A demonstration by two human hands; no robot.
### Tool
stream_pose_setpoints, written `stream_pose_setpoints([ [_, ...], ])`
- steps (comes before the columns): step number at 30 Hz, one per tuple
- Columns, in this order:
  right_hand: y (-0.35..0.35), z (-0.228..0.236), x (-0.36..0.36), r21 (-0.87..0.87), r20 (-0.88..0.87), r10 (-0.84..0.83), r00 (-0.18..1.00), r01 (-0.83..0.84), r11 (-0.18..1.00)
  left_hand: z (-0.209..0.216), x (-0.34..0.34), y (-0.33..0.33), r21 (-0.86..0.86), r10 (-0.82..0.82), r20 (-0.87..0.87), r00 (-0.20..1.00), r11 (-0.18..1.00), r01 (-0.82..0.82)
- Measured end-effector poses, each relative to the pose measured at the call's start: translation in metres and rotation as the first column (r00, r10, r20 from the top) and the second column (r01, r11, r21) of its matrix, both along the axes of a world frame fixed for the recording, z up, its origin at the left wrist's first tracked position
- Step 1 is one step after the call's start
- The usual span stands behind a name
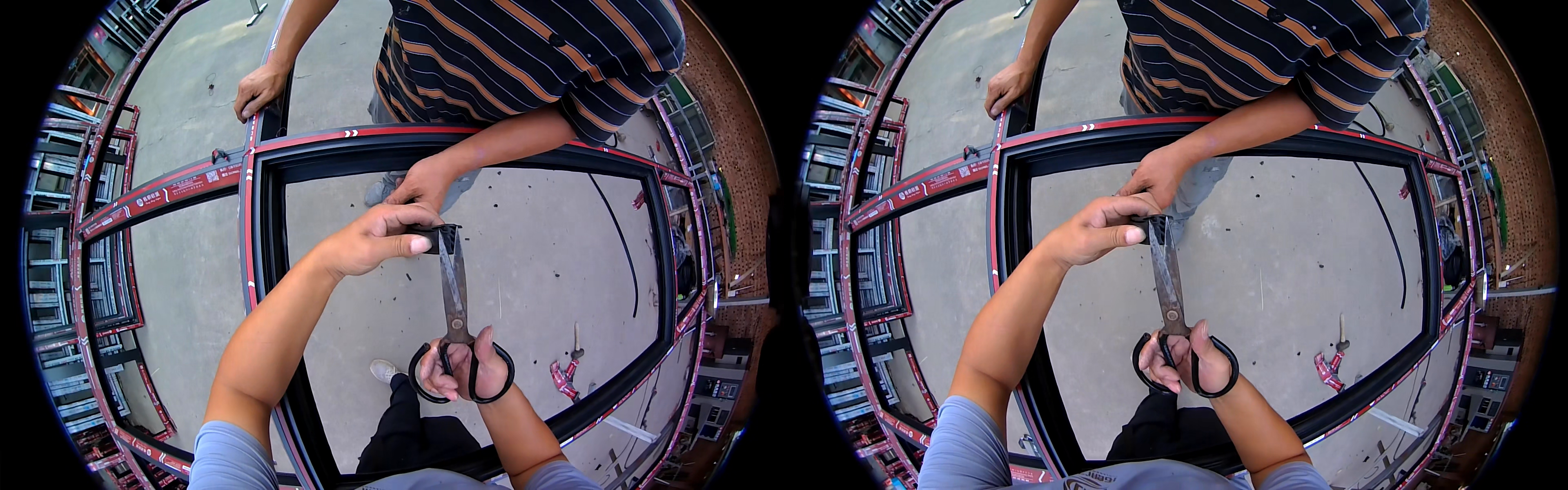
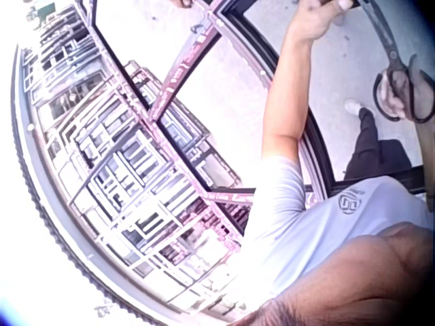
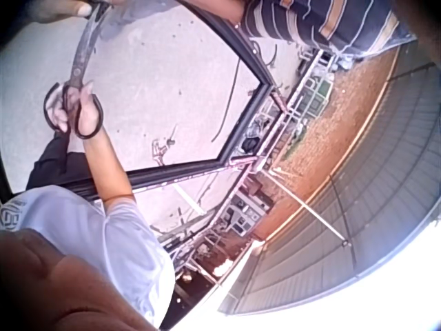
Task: The person installs a black rubber seal onto a metal window frame. They use shears to cut the seal to length and press it into the frame's groove, working with a coworker to align and secure the seal.
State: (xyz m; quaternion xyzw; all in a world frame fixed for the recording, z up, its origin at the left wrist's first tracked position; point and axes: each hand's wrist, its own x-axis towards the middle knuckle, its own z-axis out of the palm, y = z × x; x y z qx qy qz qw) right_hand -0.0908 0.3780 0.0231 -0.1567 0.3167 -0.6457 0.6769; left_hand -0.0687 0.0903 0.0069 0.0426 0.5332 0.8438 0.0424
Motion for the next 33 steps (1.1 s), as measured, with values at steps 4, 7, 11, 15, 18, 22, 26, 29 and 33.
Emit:
stream_pose_setpoints([
  [4, 0.003, -0.002, 0.003, 0.053, -0.008, -0.005, 1.000, 0.006, 0.999, 0.000, 0.000, 0.002, 0.015, 0.011, -0.006, 1.000, 1.000, -0.011],
  [7, 0.006, -0.009, 0.006, 0.005, 0.010, -0.014, 1.000, 0.014, 1.000, 0.002, -0.001, 0.004, 0.006, 0.002, -0.015, 1.000, 1.000, -0.002],
  [11, 0.006, -0.011, 0.009, -0.008, -0.054, -0.033, 0.998, 0.033, 0.999, 0.002, -0.001, 0.006, -0.026, 0.011, -0.014, 1.000, 1.000, -0.012],
  [15, -0.002, -0.002, 0.016, 0.053, -0.129, -0.088, 0.988, 0.095, 0.994, 0.006, 0.000, 0.004, -0.063, 0.007, -0.021, 1.000, 0.998, -0.008],
  [18, -0.002, -0.003, 0.015, 0.046, -0.111, -0.079, 0.991, 0.084, 0.995, 0.006, 0.000, 0.003, -0.073, 0.005, -0.018, 1.000, 0.997, -0.007],
  [22, 0.003, -0.009, 0.014, -0.034, -0.039, -0.027, 0.999, 0.026, 0.999, 0.005, -0.001, 0.004, -0.111, 0.009, -0.053, 0.999, 0.994, -0.015],
  [26, 0.010, -0.018, 0.020, -0.080, -0.002, -0.054, 0.999, 0.054, 0.995, 0.003, -0.002, 0.005, -0.144, 0.012, -0.084, 0.996, 0.989, -0.024],
  [29, 0.012, -0.020, 0.022, -0.073, -0.015, -0.061, 0.998, 0.060, 0.995, 0.006, -0.003, 0.004, -0.161, 0.000, -0.097, 0.995, 0.987, -0.016],
  [33, 0.012, -0.008, 0.017, -0.026, -0.054, -0.059, 0.997, 0.057, 0.998, 0.005, -0.003, 0.002, -0.210, -0.026, -0.160, 0.987, 0.978, -0.008],
])
